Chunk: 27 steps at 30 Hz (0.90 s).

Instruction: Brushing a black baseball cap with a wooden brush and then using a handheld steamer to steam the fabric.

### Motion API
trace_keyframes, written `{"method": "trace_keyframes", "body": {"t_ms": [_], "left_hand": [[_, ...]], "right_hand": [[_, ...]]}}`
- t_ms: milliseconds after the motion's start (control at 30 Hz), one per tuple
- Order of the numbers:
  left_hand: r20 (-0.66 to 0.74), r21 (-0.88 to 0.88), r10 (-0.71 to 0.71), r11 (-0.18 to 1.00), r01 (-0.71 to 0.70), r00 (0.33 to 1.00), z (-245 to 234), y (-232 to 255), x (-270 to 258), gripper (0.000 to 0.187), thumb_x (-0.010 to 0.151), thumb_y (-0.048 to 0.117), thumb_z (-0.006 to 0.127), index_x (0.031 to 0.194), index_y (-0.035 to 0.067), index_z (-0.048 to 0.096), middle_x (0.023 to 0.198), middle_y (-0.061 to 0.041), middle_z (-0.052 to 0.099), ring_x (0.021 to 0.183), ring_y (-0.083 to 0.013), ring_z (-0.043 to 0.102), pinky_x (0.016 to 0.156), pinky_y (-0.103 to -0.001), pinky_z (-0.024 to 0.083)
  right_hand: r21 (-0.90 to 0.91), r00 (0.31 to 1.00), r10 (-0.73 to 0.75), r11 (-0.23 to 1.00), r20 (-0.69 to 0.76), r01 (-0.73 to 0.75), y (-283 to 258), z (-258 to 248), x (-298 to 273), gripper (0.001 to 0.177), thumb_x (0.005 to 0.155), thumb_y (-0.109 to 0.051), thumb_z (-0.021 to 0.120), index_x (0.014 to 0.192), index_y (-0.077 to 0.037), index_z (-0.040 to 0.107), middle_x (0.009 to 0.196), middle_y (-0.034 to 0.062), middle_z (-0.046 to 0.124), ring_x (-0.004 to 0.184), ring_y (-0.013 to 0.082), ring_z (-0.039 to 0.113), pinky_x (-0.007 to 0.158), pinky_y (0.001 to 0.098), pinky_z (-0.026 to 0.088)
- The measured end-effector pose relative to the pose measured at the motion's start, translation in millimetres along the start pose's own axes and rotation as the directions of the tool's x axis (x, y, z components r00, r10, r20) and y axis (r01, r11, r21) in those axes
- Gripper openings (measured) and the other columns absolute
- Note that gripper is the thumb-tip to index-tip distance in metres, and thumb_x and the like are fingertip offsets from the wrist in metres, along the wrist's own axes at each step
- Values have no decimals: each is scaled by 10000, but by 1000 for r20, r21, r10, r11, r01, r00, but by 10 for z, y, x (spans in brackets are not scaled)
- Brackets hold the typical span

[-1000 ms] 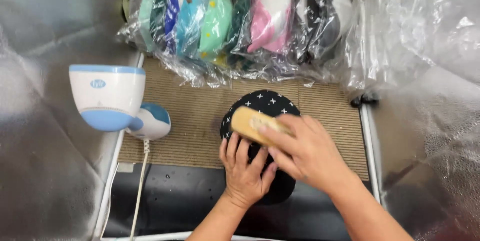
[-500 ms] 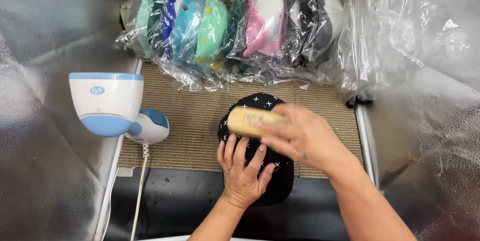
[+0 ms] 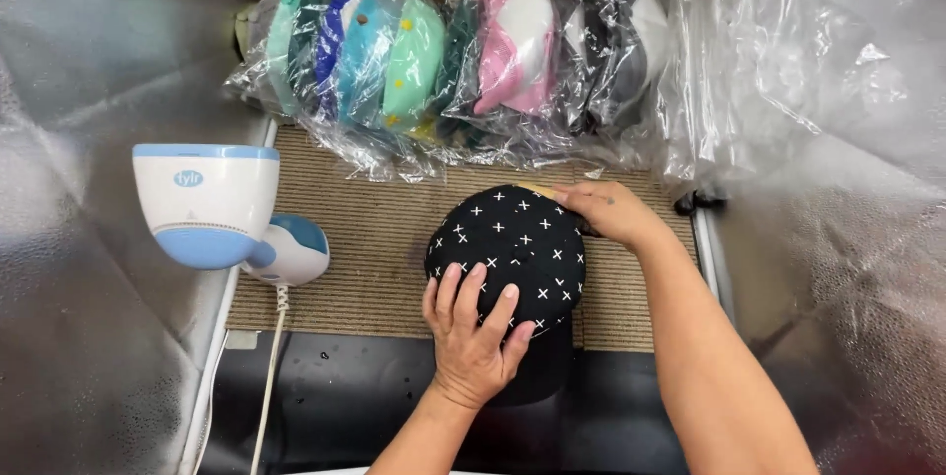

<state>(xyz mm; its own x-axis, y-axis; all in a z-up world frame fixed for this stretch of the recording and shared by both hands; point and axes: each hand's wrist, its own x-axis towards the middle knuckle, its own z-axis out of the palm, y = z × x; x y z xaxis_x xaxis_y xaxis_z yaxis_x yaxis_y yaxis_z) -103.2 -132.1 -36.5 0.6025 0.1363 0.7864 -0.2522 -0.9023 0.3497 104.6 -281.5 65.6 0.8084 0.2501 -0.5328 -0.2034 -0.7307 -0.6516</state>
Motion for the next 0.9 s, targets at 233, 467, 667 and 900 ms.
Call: {"method": "trace_keyframes", "body": {"t_ms": [233, 467, 667, 900], "left_hand": [[8, -19, 11, 1000, -11, 1000, 0, -15, 40, 403, 1027, 481, 540, 1326, 215, 593, 1458, -172, 497, 1398, -429, 429, 1154, -614, 332], [3, -7, -3, 1000, 3, 1000, -29, 3, 46, 385, 1027, 474, 543, 1309, 219, 597, 1443, -180, 519, 1391, -433, 440, 1164, -608, 310], [-7, -9, -5, 1000, 4, 1000, -29, 18, 21, 407, 1037, 479, 519, 1340, 215, 579, 1404, -186, 531, 1384, -440, 447, 1154, -614, 326], [7, -9, -14, 1000, 14, 1000, -4, 17, -5, 389, 1028, 492, 531, 1317, 237, 586, 1451, -159, 514, 1405, -417, 427, 1167, -603, 309]], "right_hand": [[-499, 675, -714, 661, -187, 561, 140, 314, -637, 457, 929, -479, 638, 1330, -266, 688, 1244, 103, 574, 1051, 291, 614, 886, 423, 491], [-461, 739, -635, 738, -225, 493, 207, 131, -65, 461, 996, -489, 518, 1405, -322, 647, 1177, 67, 659, 1091, 253, 619, 904, 393, 478], [-438, 569, -820, 532, -55, 724, 31, 208, -900, 356, 945, -384, 657, 1271, -266, 736, 1233, 125, 614, 1083, 287, 624, 911, 404, 475], [-314, 857, -510, 827, -73, 466, -111, 75, 159, 462, 946, -450, 565, 1330, -250, 726, 954, 38, 652, 981, 209, 602, 914, 328, 430]]}}
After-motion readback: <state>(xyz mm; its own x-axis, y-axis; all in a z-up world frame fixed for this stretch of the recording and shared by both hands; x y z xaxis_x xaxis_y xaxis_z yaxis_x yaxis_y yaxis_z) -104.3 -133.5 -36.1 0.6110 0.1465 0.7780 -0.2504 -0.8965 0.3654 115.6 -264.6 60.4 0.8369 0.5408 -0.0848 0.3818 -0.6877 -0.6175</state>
